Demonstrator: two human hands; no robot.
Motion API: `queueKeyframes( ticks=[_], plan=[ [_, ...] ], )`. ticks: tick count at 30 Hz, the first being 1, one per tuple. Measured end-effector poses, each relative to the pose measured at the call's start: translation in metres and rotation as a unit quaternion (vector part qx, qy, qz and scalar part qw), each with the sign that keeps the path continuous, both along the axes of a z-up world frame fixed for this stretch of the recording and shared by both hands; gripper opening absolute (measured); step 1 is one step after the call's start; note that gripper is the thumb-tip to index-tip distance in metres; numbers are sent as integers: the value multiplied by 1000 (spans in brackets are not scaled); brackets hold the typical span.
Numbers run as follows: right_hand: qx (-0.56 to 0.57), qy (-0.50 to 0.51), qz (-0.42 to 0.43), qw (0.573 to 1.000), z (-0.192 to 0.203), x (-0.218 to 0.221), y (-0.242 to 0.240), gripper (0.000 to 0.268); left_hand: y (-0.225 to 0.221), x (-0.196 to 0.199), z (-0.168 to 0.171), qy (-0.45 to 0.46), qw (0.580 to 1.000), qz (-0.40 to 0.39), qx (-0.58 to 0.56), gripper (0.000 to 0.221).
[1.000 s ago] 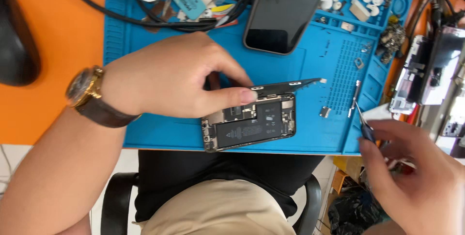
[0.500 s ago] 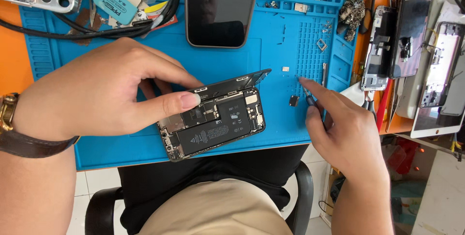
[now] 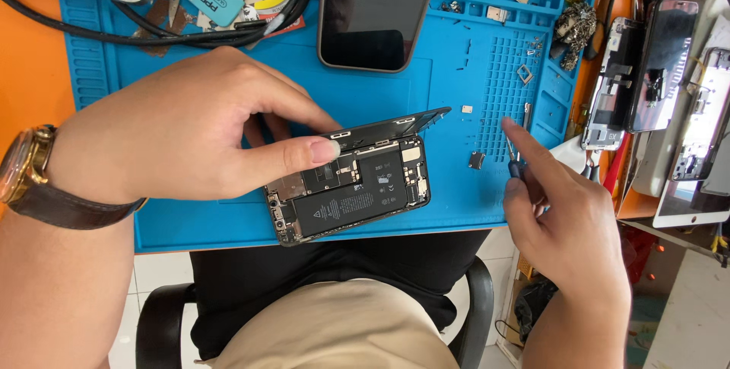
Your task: The person disassembles a smartphone on a blue work mat. They use a screwdriver to remove screws from the phone's internal frame and then use tweezers to lift and remove a small metal bracket.
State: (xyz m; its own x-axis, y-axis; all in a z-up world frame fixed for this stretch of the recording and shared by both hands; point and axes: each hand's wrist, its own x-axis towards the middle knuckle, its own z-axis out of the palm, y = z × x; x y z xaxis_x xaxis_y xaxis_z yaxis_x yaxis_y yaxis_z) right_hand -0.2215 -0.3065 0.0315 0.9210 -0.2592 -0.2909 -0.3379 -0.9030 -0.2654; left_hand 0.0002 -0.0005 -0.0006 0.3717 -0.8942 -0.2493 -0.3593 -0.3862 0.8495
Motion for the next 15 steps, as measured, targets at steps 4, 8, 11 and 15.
queueKeyframes(
  ticks=[4,8,11,15],
  plan=[
    [0,-29,17,999,11,1,7,60,0,0,1,-4,1000,-8,15,39],
    [-22,-91,21,995,27,-4,25,32,1,1,7,-2,1000,-17,-1,39],
    [9,-112,107,988,47,10,44,15,1,0,3,-21,1000,-12,-3,43],
    [22,-146,244,958,52,30,62,24,2,-2,9,-18,1000,14,13,38]
  ],
)
